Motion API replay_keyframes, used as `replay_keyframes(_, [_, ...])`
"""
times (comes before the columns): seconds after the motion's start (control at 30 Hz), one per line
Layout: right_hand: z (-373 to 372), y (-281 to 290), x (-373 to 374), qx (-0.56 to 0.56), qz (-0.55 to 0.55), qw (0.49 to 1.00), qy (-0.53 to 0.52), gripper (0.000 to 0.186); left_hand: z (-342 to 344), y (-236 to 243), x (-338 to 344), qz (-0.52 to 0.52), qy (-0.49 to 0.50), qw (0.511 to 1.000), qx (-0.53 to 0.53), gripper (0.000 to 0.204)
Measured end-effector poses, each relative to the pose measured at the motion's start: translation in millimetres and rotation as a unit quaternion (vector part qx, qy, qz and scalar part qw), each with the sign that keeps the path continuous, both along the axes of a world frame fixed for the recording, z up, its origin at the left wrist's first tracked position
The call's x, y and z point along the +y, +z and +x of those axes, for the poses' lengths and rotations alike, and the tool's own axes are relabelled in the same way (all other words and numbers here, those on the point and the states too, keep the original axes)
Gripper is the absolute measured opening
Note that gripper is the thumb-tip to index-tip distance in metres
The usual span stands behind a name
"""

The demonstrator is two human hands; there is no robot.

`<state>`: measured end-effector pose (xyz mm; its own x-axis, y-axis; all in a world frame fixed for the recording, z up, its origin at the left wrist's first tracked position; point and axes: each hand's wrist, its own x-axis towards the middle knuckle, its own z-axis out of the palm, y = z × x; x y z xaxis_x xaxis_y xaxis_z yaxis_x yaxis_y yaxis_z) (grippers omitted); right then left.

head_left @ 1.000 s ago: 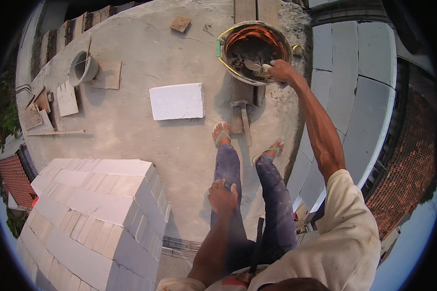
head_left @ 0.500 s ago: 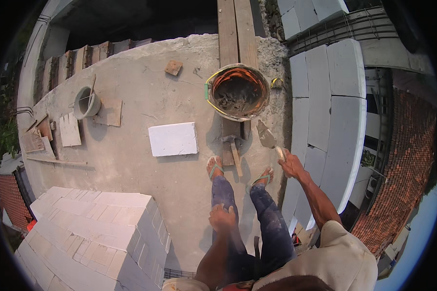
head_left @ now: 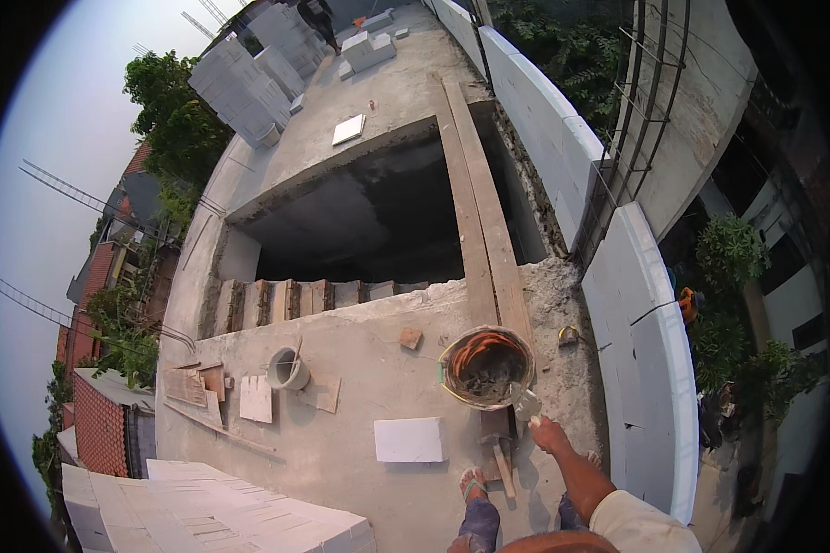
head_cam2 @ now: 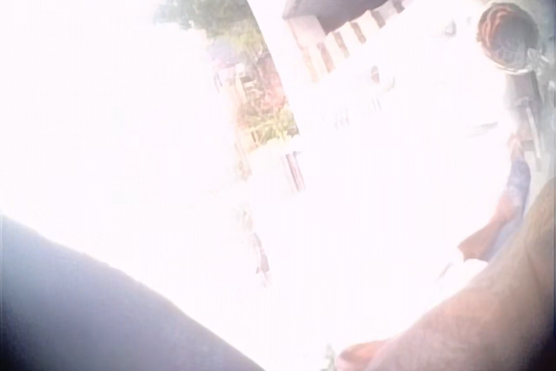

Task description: The person constructs a wall on a rooftop using white blocks. They scoop mortar from a bucket with a trowel, apply it to the wall, and place blocks one by one, tapping them into position. The person also mixes mortar in the bucket and pours water into it during the process.

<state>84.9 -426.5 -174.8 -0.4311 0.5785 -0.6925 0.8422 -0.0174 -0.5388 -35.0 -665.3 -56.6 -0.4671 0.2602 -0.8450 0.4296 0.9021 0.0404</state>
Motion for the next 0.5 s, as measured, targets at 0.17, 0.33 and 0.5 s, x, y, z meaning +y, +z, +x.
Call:
replay_keyframes(0.17, [53.2,57.6,-15.5,-0.041,-0.275,0.959,-0.044,0.057,103.2,61.4,-103.9,-0.138,0.03,0.99,0.017,0.106])
replay_keyframes(0.33, [63.9,114.9,-12.2,-0.055,-0.006,0.998,0.028,0.046,152.9,99.0,-99.3,-0.225,0.046,0.973,0.024,0.114])
replay_keyframes(0.5, [18.7,78.2,-5.2,0.015,0.146,0.979,0.143,0.039,149.0,98.0,-97.6,-0.268,0.079,0.96,-0.025,0.134])
